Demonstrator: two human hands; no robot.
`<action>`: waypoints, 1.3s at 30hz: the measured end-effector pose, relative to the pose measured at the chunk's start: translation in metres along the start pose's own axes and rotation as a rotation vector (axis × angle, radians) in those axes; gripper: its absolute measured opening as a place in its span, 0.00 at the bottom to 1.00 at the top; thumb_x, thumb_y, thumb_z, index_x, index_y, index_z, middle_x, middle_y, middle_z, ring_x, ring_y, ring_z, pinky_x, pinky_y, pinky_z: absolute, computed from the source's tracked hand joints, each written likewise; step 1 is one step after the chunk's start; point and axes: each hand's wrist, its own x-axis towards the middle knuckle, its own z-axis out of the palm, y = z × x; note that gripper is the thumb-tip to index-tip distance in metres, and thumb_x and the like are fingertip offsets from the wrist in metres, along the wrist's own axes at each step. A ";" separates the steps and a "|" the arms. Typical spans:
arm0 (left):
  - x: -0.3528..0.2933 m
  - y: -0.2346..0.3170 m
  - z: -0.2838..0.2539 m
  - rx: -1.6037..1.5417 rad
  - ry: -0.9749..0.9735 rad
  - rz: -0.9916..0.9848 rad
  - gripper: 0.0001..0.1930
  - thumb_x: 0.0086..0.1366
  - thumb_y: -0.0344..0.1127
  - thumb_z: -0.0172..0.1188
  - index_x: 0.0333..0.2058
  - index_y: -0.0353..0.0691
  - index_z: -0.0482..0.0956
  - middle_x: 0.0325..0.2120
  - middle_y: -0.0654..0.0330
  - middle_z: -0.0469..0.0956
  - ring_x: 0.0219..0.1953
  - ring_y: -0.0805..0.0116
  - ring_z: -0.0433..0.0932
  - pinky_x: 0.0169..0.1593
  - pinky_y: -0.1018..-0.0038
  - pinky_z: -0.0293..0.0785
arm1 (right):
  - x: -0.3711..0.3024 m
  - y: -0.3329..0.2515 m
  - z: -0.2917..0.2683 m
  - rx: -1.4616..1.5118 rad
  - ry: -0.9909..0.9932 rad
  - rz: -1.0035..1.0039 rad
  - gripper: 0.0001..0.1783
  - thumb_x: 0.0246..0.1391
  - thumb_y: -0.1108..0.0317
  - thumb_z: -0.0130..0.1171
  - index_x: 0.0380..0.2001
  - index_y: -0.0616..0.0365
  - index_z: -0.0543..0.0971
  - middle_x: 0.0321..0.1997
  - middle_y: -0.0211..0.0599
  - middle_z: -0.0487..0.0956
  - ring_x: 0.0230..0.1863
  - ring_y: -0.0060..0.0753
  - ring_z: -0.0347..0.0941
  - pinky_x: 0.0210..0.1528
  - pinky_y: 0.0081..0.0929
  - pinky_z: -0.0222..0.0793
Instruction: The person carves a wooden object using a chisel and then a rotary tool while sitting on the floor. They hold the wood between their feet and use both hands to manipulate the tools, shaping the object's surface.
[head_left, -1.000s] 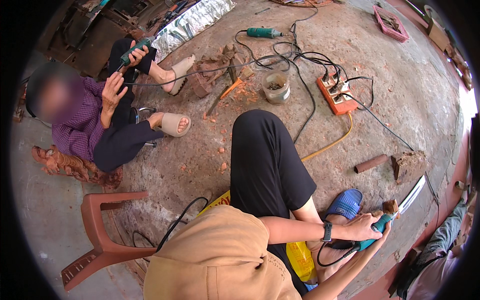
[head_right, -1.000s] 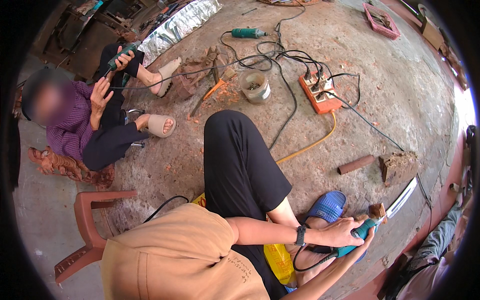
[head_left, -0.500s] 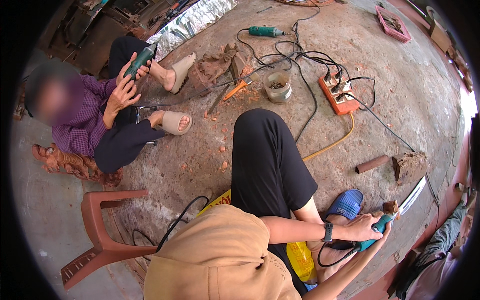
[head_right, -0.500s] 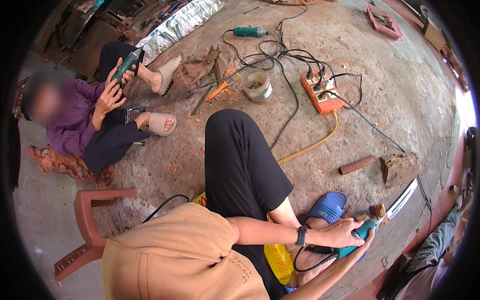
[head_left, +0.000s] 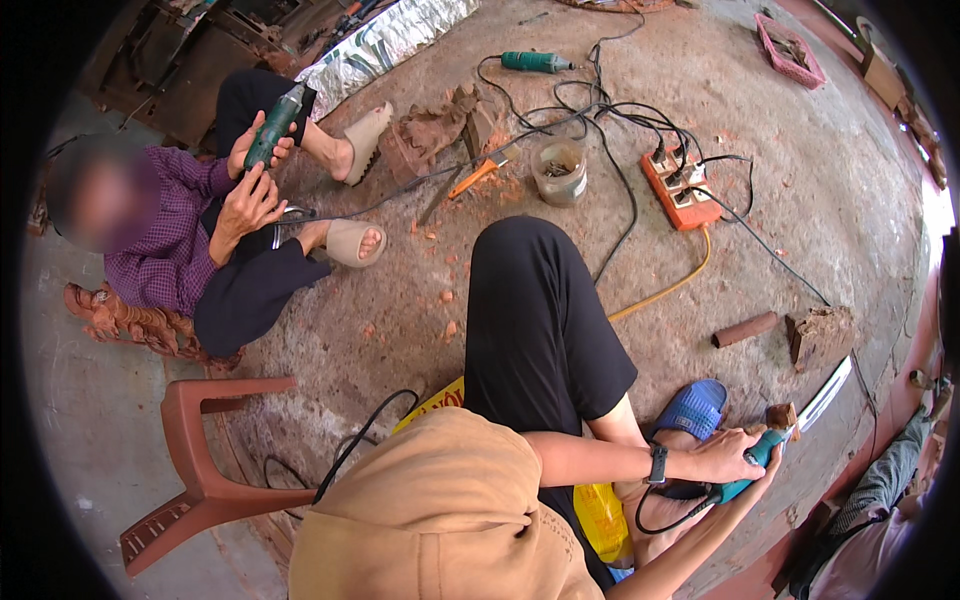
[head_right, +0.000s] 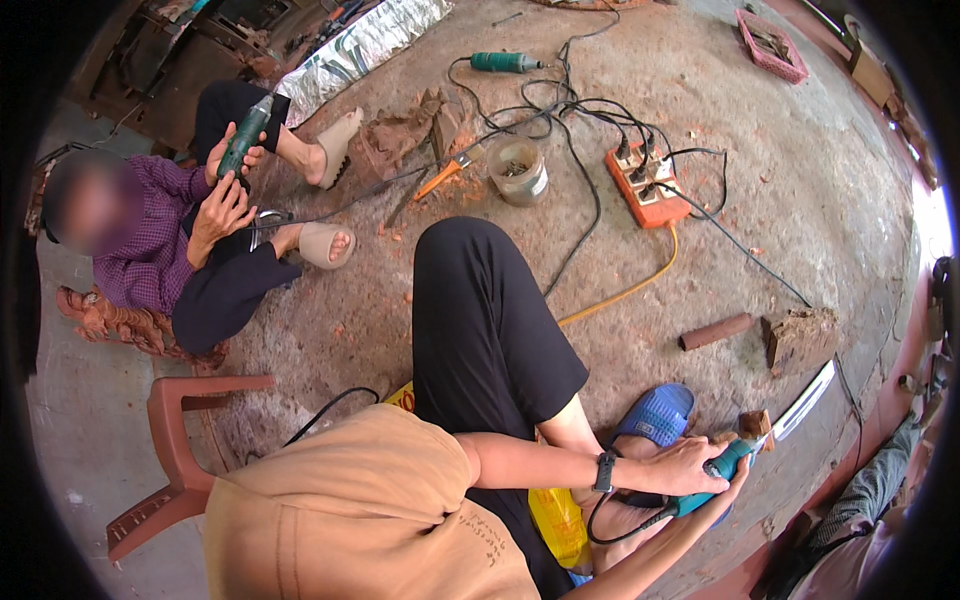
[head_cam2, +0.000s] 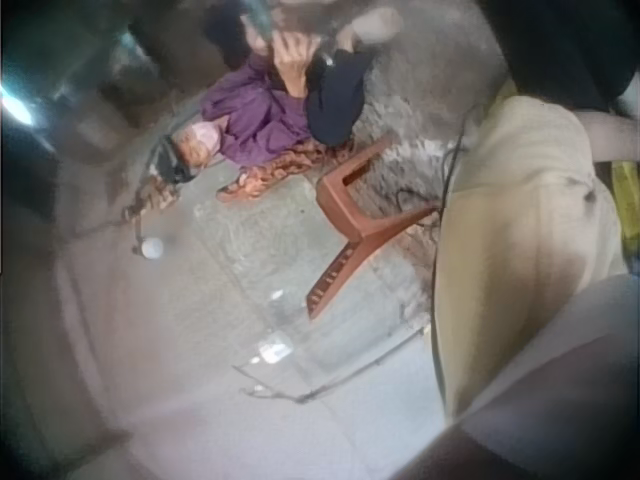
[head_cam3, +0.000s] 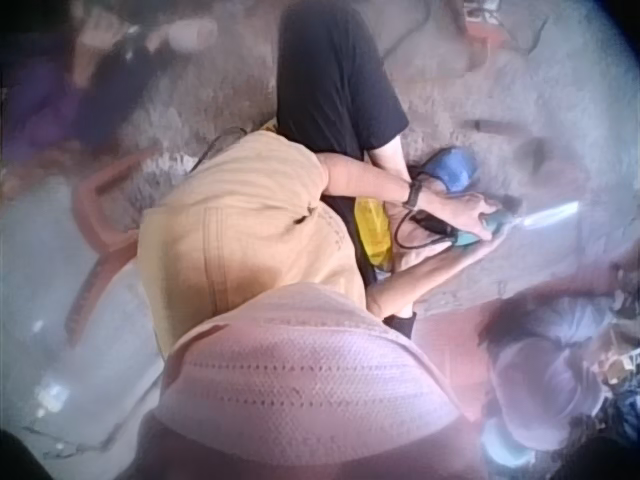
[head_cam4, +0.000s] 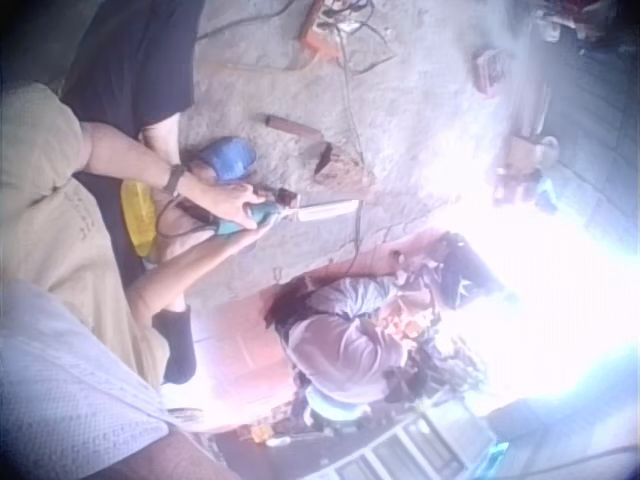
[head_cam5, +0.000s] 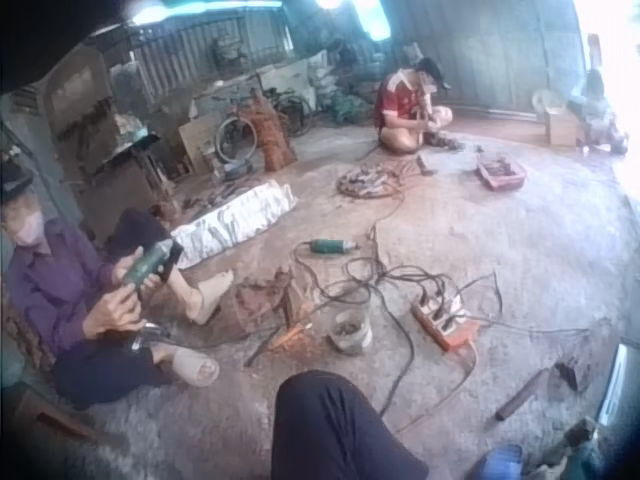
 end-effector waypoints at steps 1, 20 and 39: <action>-0.008 0.011 -0.002 -0.065 0.058 0.036 0.31 0.51 0.51 0.66 0.43 0.25 0.77 0.28 0.34 0.77 0.31 0.39 0.80 0.40 0.56 0.77 | 0.002 -0.003 0.002 0.027 0.059 0.009 0.27 0.65 0.53 0.47 0.59 0.60 0.71 0.54 0.38 0.75 0.54 0.36 0.72 0.60 0.34 0.66; 0.017 -0.025 0.011 -0.024 -0.153 -0.082 0.40 0.56 0.52 0.68 0.58 0.26 0.69 0.37 0.38 0.79 0.40 0.52 0.81 0.43 0.67 0.76 | -0.040 -0.014 0.044 0.099 0.077 0.002 0.17 0.57 0.52 0.59 0.31 0.56 0.75 0.25 0.29 0.74 0.23 0.22 0.71 0.26 0.22 0.68; 0.024 0.000 0.005 -0.159 -0.259 -0.233 0.28 0.64 0.37 0.63 0.59 0.29 0.70 0.40 0.60 0.79 0.38 0.80 0.76 0.42 0.82 0.75 | -0.040 -0.026 0.049 0.053 0.107 0.016 0.18 0.58 0.51 0.58 0.30 0.57 0.74 0.25 0.30 0.74 0.23 0.22 0.72 0.24 0.22 0.69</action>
